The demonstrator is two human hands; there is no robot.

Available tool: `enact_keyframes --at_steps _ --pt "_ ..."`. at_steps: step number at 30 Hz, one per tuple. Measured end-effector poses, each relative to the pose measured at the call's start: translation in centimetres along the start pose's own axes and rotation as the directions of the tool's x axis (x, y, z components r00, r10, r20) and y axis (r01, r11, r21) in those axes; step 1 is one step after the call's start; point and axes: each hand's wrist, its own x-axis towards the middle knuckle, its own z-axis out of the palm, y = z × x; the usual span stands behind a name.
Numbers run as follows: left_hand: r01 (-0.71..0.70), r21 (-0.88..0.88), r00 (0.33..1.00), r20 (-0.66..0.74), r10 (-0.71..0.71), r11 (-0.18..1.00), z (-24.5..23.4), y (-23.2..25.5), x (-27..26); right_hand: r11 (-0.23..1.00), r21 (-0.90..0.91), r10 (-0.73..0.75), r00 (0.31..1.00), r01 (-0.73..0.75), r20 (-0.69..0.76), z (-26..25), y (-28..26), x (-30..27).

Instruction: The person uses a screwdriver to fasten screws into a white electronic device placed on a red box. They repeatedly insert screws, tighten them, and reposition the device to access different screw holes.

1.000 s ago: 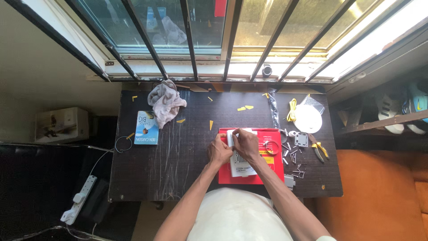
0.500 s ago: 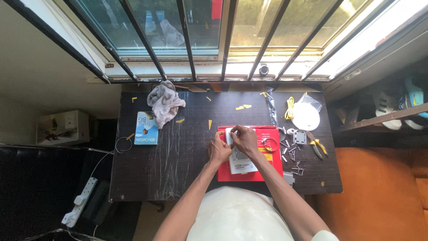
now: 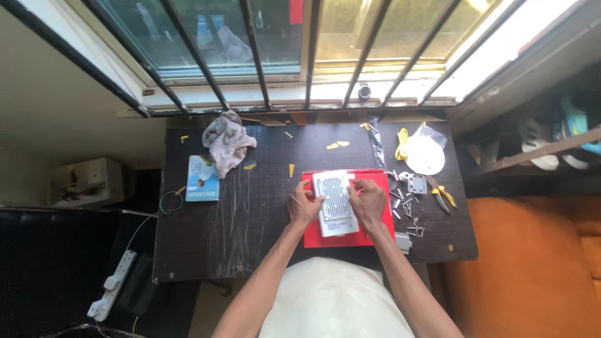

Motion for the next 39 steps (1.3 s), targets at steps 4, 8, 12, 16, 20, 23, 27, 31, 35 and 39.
enact_keyframes --at_steps 4,8,12,16,20,23,27,31,35,39 --pt "-0.081 -0.011 0.993 -0.091 0.080 0.997 0.7 -0.5 -0.1 0.998 0.037 0.054 0.995 -0.058 0.089 0.1 0.2 -1.3" --pt "-0.096 -0.003 0.991 -0.093 0.095 0.995 1.2 -0.8 -0.5 0.998 0.012 0.054 0.996 -0.055 0.066 0.2 0.3 -2.1" --pt "-0.113 0.000 0.990 -0.080 0.112 0.994 1.3 -0.7 -1.7 0.993 0.071 0.088 0.995 -0.092 0.054 -0.8 0.3 -3.6" --pt "-0.068 -0.010 0.997 -0.048 0.067 0.998 1.3 -0.2 -3.0 0.986 0.066 0.148 0.987 -0.152 0.065 -1.9 -0.2 -5.1" --pt "-0.036 -0.004 0.998 -0.049 0.036 0.999 1.3 0.2 -4.1 0.982 0.099 0.154 0.983 -0.163 0.096 -2.7 0.1 -6.1" --pt "-0.030 -0.001 0.998 -0.054 0.030 1.000 1.3 0.4 -4.7 0.974 0.162 0.146 0.984 -0.160 0.098 -3.2 0.9 -6.7" --pt "-0.046 -0.035 0.996 -0.080 0.043 0.998 1.2 0.5 -5.4 0.980 0.011 0.198 0.977 -0.197 -0.082 -3.9 1.7 -7.8" --pt "-0.024 -0.108 0.990 -0.141 0.009 0.994 1.2 0.8 -6.7 0.962 -0.110 0.259 0.964 -0.251 0.062 -4.5 2.4 -7.2" --pt "-0.137 -0.067 0.965 -0.234 0.118 0.988 0.7 1.9 -6.9 0.958 -0.115 0.277 0.954 -0.264 0.111 -4.2 3.4 -6.8" --pt "-0.129 -0.120 0.979 -0.176 0.107 0.984 0.1 3.7 -6.6 0.932 0.097 0.336 0.933 -0.349 0.128 -4.8 4.6 -6.5"
